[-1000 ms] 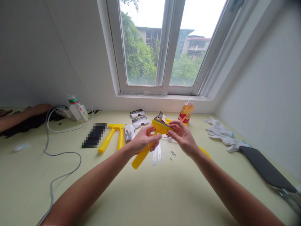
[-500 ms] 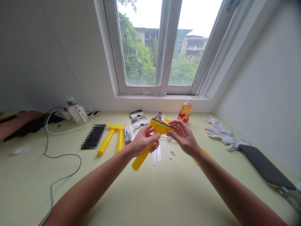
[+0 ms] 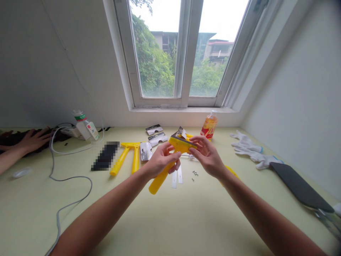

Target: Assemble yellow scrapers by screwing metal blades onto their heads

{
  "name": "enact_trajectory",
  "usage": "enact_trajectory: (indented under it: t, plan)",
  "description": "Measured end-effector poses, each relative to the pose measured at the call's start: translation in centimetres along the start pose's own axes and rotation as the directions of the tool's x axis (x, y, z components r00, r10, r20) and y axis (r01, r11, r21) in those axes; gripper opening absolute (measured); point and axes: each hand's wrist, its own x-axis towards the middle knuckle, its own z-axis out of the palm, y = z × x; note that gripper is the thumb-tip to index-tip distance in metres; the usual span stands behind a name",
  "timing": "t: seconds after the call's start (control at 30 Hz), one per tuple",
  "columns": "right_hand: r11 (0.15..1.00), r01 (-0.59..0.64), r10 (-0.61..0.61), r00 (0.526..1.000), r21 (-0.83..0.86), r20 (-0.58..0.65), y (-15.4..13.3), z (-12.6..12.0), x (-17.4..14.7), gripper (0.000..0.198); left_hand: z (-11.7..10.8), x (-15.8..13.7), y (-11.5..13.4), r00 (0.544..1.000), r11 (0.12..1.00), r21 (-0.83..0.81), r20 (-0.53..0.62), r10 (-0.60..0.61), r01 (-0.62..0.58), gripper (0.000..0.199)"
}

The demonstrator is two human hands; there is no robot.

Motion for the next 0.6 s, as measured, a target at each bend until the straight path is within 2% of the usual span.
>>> enact_trajectory:
  t: [0.27,0.4,0.5,0.57,0.6]
  plan:
    - [0.994,-0.084,0.084,0.996,0.072,0.002,0.8,0.2,0.1,0.031,-0.3,0.0,-0.5,0.999,0.999,0.044,-0.021,-0.026,0.027,0.035]
    - [0.996,-0.081,0.080,0.997,0.050,0.012,0.6,0.2,0.1,0.032,-0.2,0.0,-0.3,0.999,0.997,0.062,-0.021,-0.048,0.049,0.034]
    - [0.996,-0.079,0.080,0.996,-0.039,0.029,0.3,-0.7,0.5,0.035,-0.2,0.2,-0.4,0.996,0.998,0.059,-0.081,-0.021,0.025,0.029]
    - [0.977,-0.073,0.073,0.997,-0.202,-0.005,0.8,-1.9,0.8,0.035,-0.5,0.4,-0.5,0.991,0.999,0.049,-0.136,-0.004,0.011,0.029]
    - [0.940,-0.078,0.077,0.997,-0.332,-0.014,1.4,-2.6,0.9,0.035,-0.7,0.5,-0.5,0.987,0.999,0.041,-0.160,-0.002,0.009,0.030]
